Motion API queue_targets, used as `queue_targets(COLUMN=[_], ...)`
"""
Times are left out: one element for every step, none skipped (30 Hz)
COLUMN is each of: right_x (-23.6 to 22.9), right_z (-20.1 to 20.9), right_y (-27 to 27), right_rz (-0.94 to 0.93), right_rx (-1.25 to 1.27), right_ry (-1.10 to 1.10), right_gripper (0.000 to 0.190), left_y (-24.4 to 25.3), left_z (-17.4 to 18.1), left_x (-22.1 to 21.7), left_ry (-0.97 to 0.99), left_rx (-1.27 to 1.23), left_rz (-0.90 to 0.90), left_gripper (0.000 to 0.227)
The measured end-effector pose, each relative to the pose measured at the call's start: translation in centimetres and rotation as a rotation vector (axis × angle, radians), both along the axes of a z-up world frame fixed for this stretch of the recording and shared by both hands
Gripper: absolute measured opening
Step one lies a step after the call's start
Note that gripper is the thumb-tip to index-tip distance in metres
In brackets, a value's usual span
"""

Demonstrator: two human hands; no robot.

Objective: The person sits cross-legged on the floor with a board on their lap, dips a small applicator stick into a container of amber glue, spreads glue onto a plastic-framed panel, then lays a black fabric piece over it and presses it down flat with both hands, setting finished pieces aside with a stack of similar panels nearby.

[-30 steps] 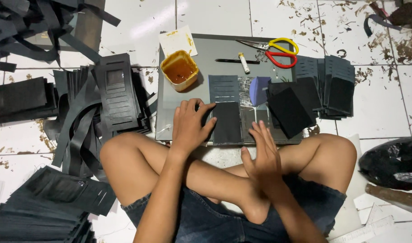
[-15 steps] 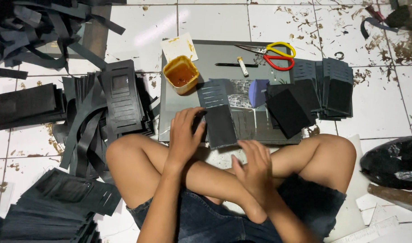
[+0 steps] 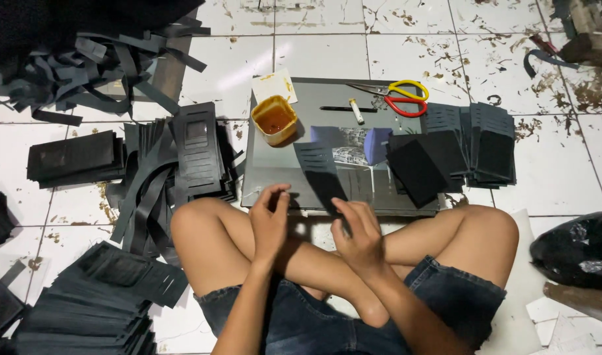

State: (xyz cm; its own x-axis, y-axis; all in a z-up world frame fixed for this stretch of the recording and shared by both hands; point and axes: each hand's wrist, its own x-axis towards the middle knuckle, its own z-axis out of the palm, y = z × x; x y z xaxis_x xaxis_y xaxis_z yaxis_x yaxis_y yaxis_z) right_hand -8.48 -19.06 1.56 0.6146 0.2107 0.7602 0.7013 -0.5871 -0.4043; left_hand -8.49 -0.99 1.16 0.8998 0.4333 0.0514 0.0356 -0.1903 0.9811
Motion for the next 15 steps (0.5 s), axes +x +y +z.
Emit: queue_targets(right_x=[-0.7, -1.4, -2.1, -2.8, -3.0, -3.4, -3.8, -4.2, -4.6, -4.9, -5.3, -5.7, -6.2, -6.5, -6.8], right_z=[0.5, 1.0, 1.5, 2.0, 2.7, 3.4, 4.1, 4.4, 4.8, 5.1, 4.7, 4.3, 3.9, 3.8, 3.6], right_y=[-0.2, -0.4, -0.6, -0.8, -1.8, -2.8, -3.8, -4.2, -4.7, -5.2, -5.6, -6.1, -6.7, -7.0, -7.4], right_rz=[-0.094, -0.092, -0.135, -0.178, -0.178, -0.052, 0.079, 0.077, 0.064, 0.048, 0.044, 0.063, 0.082, 0.075, 0.044], right_rx=[0.177, 0.18, 0.446, 0.711, 0.713, 0.952, 1.19, 1.191, 1.248, 1.305, 1.306, 1.295, 1.285, 1.288, 1.253], right_ry=[0.091, 0.09, 0.262, 0.435, 0.434, 0.594, 0.751, 0.752, 0.809, 0.863, 0.86, 0.877, 0.894, 0.889, 0.908], right_gripper=[0.046, 0.046, 0.049, 0.054, 0.054, 0.058, 0.063, 0.063, 0.063, 0.063, 0.063, 0.064, 0.066, 0.066, 0.067], left_y=[-0.5, -1.1, -1.8, -2.5, -3.6, -4.7, -5.8, -6.2, -6.7, -7.3, -7.3, -7.3, -7.5, -7.7, -7.9], left_z=[0.4, 0.5, 0.4, 0.4, 0.0, -0.5, -1.0, -0.4, 0.2, 0.8, 1.2, 1.6, 2.0, 2.4, 2.8], left_x=[-0.5, -1.2, -2.0, -2.8, -3.0, -3.4, -3.8, -4.0, -4.1, -4.2, -4.3, -4.3, -4.4, -4.5, -4.5], left_ry=[0.089, 0.088, 0.202, 0.317, 0.316, 0.347, 0.366, 0.368, 0.248, 0.125, 0.128, 0.093, 0.058, 0.063, 0.089], left_rx=[-0.01, -0.007, -0.084, -0.162, -0.159, -0.591, -1.026, -1.025, -1.173, -1.319, -1.32, -1.242, -1.162, -1.163, -1.077], left_rz=[-0.051, -0.049, -0.165, -0.281, -0.282, -0.322, -0.35, -0.35, -0.353, -0.358, -0.362, -0.297, -0.234, -0.241, -0.229], left_gripper=[0.016, 0.016, 0.023, 0.032, 0.032, 0.038, 0.056, 0.056, 0.054, 0.052, 0.052, 0.036, 0.021, 0.021, 0.021])
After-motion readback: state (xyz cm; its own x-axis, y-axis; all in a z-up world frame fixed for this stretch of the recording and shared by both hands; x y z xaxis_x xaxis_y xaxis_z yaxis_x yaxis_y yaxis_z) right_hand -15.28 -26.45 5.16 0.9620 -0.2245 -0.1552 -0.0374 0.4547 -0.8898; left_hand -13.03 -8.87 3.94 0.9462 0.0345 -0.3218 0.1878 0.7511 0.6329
